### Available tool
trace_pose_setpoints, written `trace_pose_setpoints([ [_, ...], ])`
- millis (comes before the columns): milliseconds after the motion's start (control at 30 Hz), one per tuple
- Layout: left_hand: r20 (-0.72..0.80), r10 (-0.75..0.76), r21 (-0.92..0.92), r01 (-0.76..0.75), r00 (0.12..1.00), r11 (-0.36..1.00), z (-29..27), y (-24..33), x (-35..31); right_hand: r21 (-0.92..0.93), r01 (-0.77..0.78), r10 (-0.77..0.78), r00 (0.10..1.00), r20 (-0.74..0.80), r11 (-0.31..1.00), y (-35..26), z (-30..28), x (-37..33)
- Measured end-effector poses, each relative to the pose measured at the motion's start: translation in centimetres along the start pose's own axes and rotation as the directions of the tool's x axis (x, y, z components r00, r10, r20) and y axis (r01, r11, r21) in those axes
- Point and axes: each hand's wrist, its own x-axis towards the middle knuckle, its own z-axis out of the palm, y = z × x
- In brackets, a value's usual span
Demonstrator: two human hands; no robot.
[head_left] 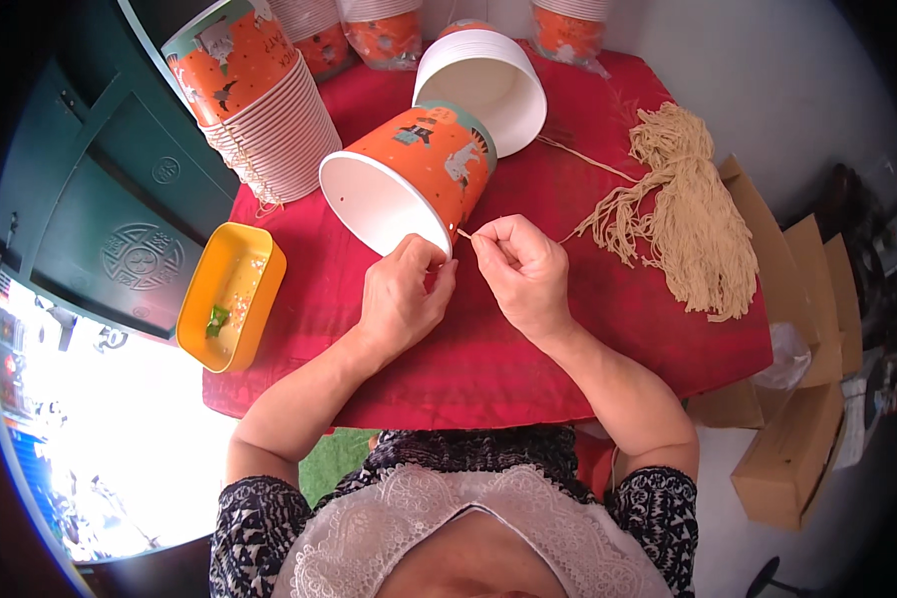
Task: Attaching strings to buckets to create handles.
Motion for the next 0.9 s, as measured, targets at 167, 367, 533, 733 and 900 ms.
trace_pose_setpoints([
  [167,0.001,0.037,-0.011,-0.037,0.999,0.999,0.08,-0.24,-0.07,-0.019,0.004,-0.004,1.000,0.007,1.000,0.07,0.10,0.05],
  [367,0.028,0.022,0.009,-0.022,0.999,1.000,0.06,-0.19,-0.07,-0.026,-0.008,0.008,1.000,0.004,1.000,0.29,0.15,0.10],
  [533,0.012,0.012,0.010,-0.012,1.000,1.000,0.08,-0.01,-0.16,-0.043,0.001,-0.001,1.000,0.003,0.999,0.20,0.14,0.05],
  [733,0.014,0.019,0.010,-0.019,1.000,1.000,0.10,0.04,-0.15,-0.047,-0.019,0.019,1.000,0.004,0.999,0.29,0.11,0.02],
  [900,0.007,0.042,0.007,-0.042,0.999,0.999,0.12,-0.06,-0.15,-0.047,-0.009,0.009,1.000,-0.005,0.999,0.46,0.21,0.03],
])
